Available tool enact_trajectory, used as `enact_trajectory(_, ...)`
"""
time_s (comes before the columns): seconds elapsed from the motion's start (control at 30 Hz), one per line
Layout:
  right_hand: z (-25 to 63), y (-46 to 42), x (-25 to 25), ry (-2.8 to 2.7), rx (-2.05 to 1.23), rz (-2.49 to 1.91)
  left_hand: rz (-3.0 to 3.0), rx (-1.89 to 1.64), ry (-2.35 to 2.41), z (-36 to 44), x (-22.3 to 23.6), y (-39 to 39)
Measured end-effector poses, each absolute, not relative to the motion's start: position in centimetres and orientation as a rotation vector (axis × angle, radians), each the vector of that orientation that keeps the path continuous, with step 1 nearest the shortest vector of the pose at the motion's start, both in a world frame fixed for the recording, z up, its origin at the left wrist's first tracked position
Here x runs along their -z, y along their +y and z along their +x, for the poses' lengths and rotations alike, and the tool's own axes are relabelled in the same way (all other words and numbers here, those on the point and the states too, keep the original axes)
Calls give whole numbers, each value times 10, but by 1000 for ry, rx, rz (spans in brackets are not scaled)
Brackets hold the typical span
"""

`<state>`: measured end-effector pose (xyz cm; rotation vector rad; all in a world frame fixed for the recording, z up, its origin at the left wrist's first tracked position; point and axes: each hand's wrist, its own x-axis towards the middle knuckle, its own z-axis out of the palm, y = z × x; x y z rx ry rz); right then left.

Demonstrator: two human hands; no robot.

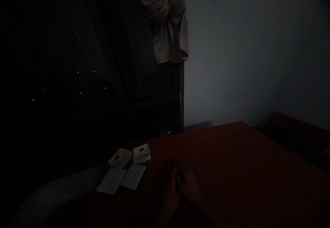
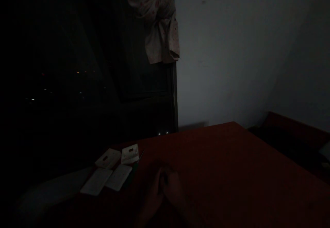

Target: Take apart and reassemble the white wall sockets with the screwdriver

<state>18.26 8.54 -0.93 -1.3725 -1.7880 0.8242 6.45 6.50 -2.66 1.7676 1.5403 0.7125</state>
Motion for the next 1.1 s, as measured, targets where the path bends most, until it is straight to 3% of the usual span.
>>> enact_trajectory(1.1, 183, 83, 6, -1791, -811, -1395, 1761, -743, 1522, 64, 19, 63)
